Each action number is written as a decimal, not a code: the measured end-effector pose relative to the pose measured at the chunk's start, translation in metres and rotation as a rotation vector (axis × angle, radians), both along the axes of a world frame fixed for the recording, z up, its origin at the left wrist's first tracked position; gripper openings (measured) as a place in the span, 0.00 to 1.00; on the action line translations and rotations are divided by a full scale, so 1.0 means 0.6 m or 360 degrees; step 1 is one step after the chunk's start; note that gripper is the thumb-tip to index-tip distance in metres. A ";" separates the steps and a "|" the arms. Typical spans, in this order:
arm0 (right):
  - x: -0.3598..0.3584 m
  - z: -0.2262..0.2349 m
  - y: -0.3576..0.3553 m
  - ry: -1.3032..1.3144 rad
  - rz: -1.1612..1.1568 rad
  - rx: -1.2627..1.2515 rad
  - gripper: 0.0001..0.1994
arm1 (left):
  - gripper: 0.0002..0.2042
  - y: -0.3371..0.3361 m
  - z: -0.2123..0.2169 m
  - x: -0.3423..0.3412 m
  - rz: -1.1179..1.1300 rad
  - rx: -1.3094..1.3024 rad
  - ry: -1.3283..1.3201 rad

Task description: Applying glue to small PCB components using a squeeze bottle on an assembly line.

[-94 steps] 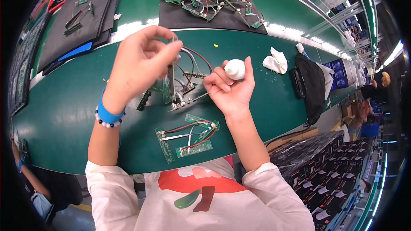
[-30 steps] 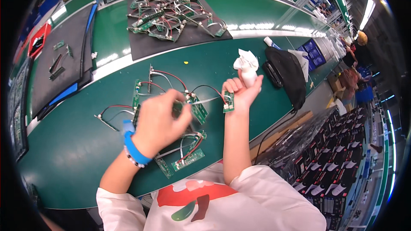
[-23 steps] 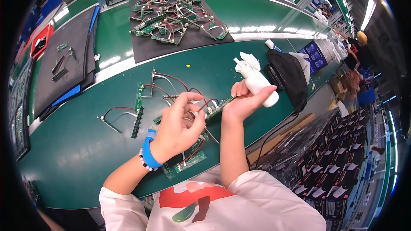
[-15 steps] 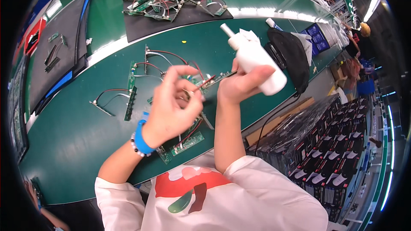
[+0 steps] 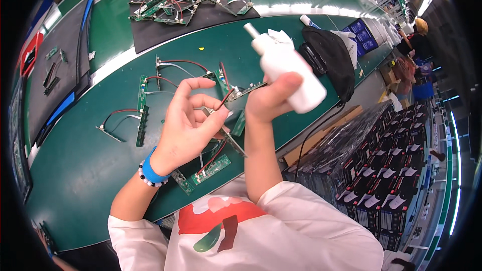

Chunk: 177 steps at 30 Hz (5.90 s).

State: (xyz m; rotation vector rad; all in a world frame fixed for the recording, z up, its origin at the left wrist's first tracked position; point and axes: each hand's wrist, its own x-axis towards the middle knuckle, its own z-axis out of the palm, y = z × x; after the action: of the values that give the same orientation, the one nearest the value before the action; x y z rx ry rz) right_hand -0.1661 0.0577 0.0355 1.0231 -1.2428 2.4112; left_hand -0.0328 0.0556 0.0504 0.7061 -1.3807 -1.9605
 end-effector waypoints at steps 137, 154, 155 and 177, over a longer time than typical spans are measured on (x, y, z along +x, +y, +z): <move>0.029 -0.017 -0.033 -0.1397 0.1630 0.0038 0.24 | 0.09 -0.061 -0.040 0.010 0.0141 -0.0239 -0.0492; -0.005 -0.010 -0.028 -0.1487 0.1735 0.0032 0.28 | 0.15 -0.075 0.011 0.047 0.0090 -0.0805 -0.0951; -0.009 -0.010 -0.028 -0.1495 0.1759 0.0012 0.28 | 0.15 -0.088 0.012 0.059 0.0231 -0.0974 -0.1020; 0.006 -0.034 -0.020 0.0742 0.0565 0.0166 0.27 | 0.08 -0.095 -0.024 0.043 0.0397 -0.0551 -0.0464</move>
State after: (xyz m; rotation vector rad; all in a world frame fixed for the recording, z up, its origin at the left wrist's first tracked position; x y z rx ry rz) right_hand -0.1627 0.0460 0.0153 1.8420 -1.0967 2.1549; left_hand -0.0070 -0.0016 0.0360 0.9685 -1.6613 -1.4187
